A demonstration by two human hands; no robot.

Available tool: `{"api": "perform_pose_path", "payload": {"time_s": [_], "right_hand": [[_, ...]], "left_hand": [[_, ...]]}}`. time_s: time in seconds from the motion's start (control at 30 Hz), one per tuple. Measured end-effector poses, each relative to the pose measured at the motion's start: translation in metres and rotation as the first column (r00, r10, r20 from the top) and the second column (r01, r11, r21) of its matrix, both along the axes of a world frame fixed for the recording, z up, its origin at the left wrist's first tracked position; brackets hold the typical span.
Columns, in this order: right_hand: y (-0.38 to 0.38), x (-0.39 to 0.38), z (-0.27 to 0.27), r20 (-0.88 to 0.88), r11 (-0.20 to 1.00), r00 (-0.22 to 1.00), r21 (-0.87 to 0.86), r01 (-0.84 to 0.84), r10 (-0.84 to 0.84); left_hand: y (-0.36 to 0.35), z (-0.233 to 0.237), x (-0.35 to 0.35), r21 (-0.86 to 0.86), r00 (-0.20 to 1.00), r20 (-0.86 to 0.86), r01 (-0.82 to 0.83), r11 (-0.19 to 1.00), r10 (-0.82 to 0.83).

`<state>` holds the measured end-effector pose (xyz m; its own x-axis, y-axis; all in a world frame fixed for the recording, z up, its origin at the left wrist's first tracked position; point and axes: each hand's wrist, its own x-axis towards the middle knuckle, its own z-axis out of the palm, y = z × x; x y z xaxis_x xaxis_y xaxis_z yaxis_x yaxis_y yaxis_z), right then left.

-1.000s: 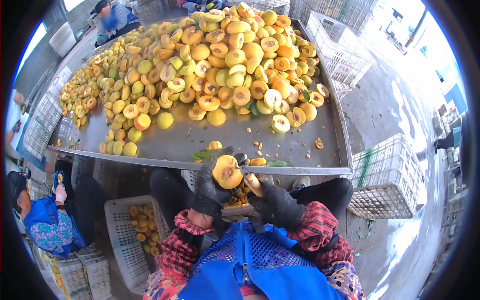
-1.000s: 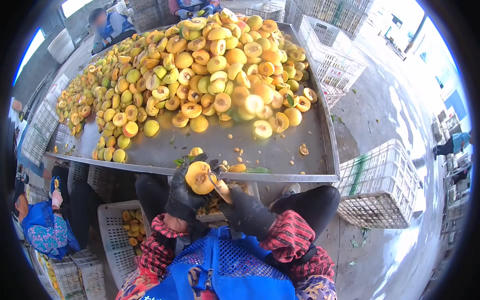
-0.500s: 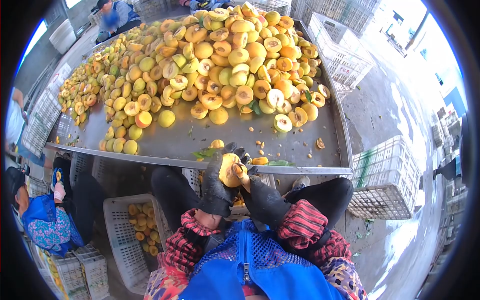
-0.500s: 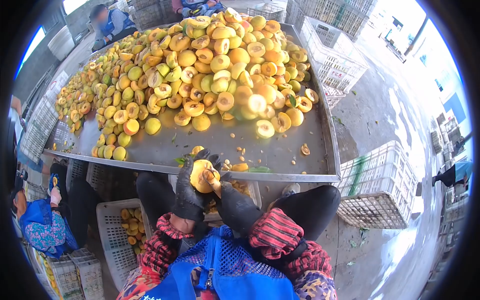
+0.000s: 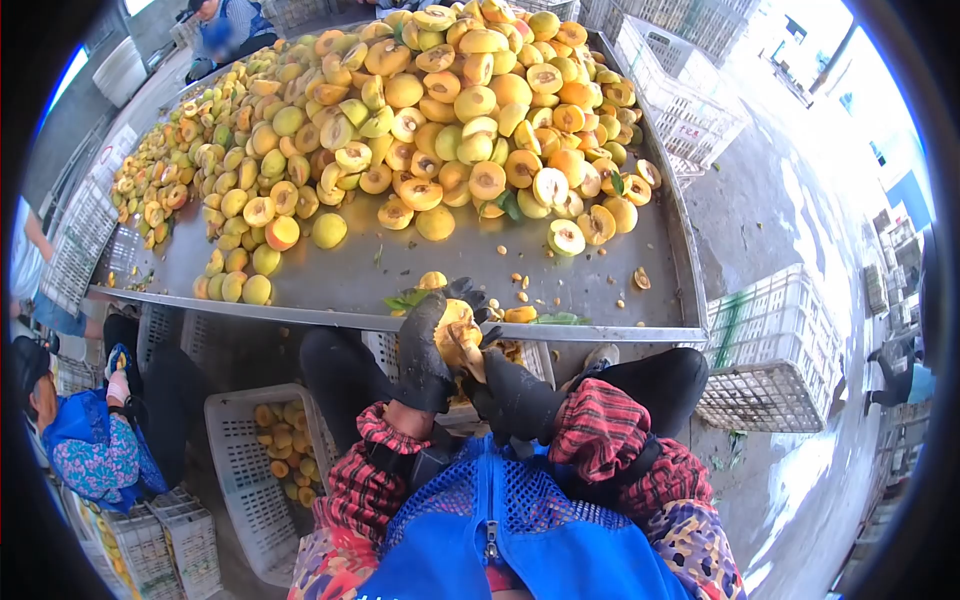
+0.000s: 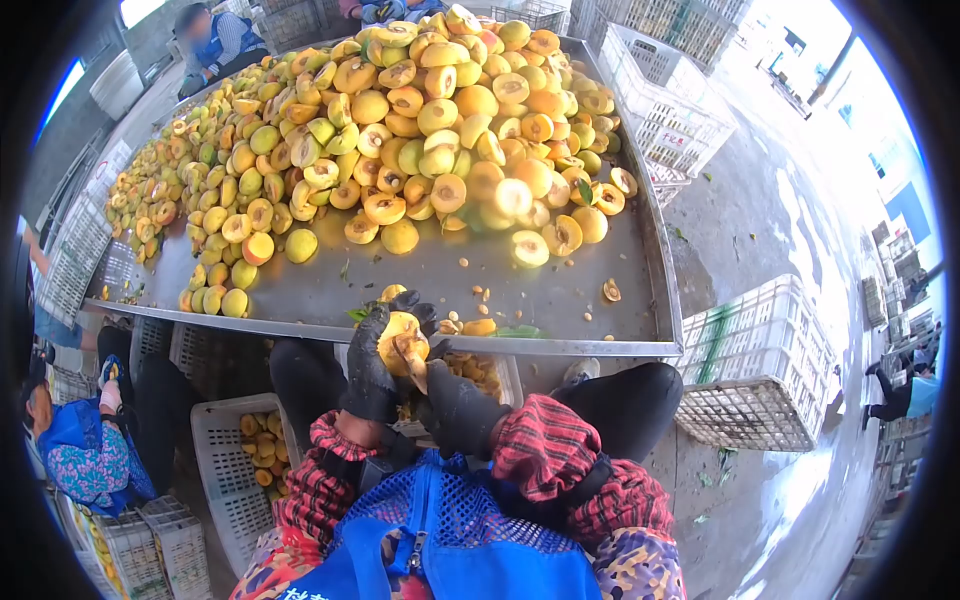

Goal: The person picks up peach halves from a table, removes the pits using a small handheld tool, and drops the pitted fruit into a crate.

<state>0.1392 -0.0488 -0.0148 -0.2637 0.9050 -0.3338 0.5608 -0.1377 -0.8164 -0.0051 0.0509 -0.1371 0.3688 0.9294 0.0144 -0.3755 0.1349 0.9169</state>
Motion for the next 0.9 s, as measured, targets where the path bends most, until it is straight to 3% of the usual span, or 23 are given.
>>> {"api": "perform_pose_path", "payload": {"time_s": [0.07, 0.13, 0.23, 0.37, 0.43, 0.5, 0.57, 0.63, 0.7, 0.73, 0.77, 0.83, 0.9], "right_hand": [[0.005, 0.000, 0.015, -0.111, 0.987, 0.993, -0.158, 0.010, -0.028], [0.006, 0.001, 0.017, -0.241, 0.964, 0.968, -0.266, 0.007, -0.073], [0.004, 0.000, -0.006, -0.003, 0.998, 0.999, 0.051, -0.032, 0.032], [0.009, 0.002, 0.000, 0.078, 0.992, 0.994, -0.106, -0.070, 0.078], [0.011, 0.003, 0.001, 0.084, 0.991, 0.992, -0.108, -0.081, 0.091], [0.011, 0.005, 0.001, -0.111, 0.979, 0.993, -0.194, -0.063, 0.042], [0.010, 0.004, 0.010, -0.302, 0.943, 0.950, -0.332, -0.027, -0.080], [0.009, 0.000, 0.037, -0.453, 0.855, 0.847, -0.519, 0.001, -0.276], [0.008, 0.003, 0.026, -0.599, 0.827, 0.720, -0.560, -0.061, -0.352], [0.007, 0.004, 0.020, -0.660, 0.814, 0.642, -0.573, -0.095, -0.390], [0.006, 0.003, 0.016, -0.663, 0.836, 0.649, -0.544, -0.076, -0.372], [0.004, 0.000, 0.012, -0.682, 0.851, 0.627, -0.522, -0.056, -0.377], [0.001, -0.002, 0.015, -0.716, 0.811, 0.524, -0.580, -0.079, -0.461]], "left_hand": [[0.002, -0.004, 0.000, 0.032, 1.000, 0.009, -0.028, 0.999, 0.027], [-0.004, 0.024, 0.003, 0.032, 1.000, 0.023, -0.012, 0.999, 0.011], [-0.005, 0.046, 0.001, -0.087, 0.999, 0.001, 0.047, 0.995, -0.047], [-0.004, 0.039, -0.003, 0.047, 0.973, -0.230, 0.004, 0.999, 0.007], [-0.002, 0.034, -0.001, 0.030, 0.984, -0.176, 0.010, 1.000, -0.004], [0.000, 0.030, -0.001, 0.007, 0.991, -0.131, 0.008, 1.000, -0.007], [0.000, 0.031, -0.003, 0.127, 0.963, -0.271, 0.025, 0.992, 0.010], [-0.006, 0.060, -0.004, 0.365, 0.828, -0.551, 0.124, 0.923, 0.106], [-0.008, 0.058, 0.005, 0.184, 0.976, -0.203, -0.042, 0.982, 0.080], [-0.010, 0.060, 0.009, 0.130, 0.991, -0.101, -0.069, 0.989, 0.083], [-0.012, 0.064, 0.012, 0.075, 0.996, 0.004, -0.092, 0.993, 0.092], [-0.019, 0.095, 0.016, 0.086, 0.995, 0.043, -0.090, 0.992, 0.086], [-0.022, 0.097, 0.023, -0.085, 0.963, 0.246, -0.087, 0.993, 0.106]]}}
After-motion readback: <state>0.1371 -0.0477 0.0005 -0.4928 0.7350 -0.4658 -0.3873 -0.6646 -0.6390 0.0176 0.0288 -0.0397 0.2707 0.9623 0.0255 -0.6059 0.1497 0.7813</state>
